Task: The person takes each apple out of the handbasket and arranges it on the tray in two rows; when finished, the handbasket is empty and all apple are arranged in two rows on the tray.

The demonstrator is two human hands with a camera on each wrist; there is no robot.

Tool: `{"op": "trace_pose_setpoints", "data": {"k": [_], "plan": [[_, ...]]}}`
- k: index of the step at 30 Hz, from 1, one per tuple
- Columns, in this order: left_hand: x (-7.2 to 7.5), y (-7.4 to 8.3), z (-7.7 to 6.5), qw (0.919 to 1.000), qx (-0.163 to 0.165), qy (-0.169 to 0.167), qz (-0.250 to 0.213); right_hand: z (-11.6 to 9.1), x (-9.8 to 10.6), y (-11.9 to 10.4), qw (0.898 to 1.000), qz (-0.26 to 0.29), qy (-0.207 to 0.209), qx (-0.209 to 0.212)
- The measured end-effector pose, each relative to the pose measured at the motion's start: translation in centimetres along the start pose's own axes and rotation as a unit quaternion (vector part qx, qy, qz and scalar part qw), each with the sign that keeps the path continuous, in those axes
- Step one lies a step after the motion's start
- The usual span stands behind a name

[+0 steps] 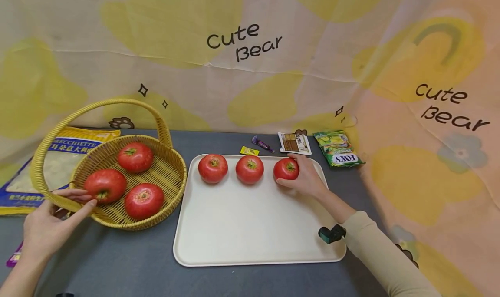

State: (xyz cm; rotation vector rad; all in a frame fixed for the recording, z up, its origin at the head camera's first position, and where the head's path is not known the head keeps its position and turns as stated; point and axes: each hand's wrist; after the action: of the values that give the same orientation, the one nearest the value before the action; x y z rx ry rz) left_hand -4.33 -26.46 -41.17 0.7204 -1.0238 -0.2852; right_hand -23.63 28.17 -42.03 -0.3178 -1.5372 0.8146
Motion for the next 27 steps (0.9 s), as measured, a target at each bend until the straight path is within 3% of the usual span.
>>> {"op": "trace_pose_setpoints", "data": {"k": [4,8,13,20,23,27], "plan": [[0.1,-0.1,0.0,1.0,-0.001,-0.005,0.001,0.5,0.4,-1.5,0.999,0.013,0.018,0.027],[0.4,-0.3,0.2,0.9994,-0.011,-0.031,-0.003,1.3,0.4,-3.3,0.995,0.044,0.04,0.077],[0.7,-0.7,0.5,0.9976,-0.03,-0.062,-0.012,2.7,-0.7,-6.3,0.99,0.099,0.025,0.098],[0.7,-0.7,0.5,0.9976,-0.025,-0.062,-0.017,4.7,-4.0,-11.2,0.978,0.156,-0.067,0.119],[0.8,-0.7,0.5,0.9973,-0.027,-0.068,-0.014,5.4,-5.5,-13.6,0.966,0.167,-0.118,0.155],[0.9,-0.7,0.5,0.9969,-0.025,-0.074,-0.013,6.3,-7.7,-16.6,0.942,0.173,-0.19,0.215]]}}
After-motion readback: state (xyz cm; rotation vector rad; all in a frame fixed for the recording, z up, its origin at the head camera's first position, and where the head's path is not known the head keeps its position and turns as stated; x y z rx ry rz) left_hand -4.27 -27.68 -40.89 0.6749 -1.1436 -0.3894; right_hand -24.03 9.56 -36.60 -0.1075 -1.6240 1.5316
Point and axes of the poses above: each hand's wrist, its own z-axis towards the middle knuckle, its own x-axis out of the back of the hand, y = z × x, and after that the axes turned 7 degrees about z, right-handed
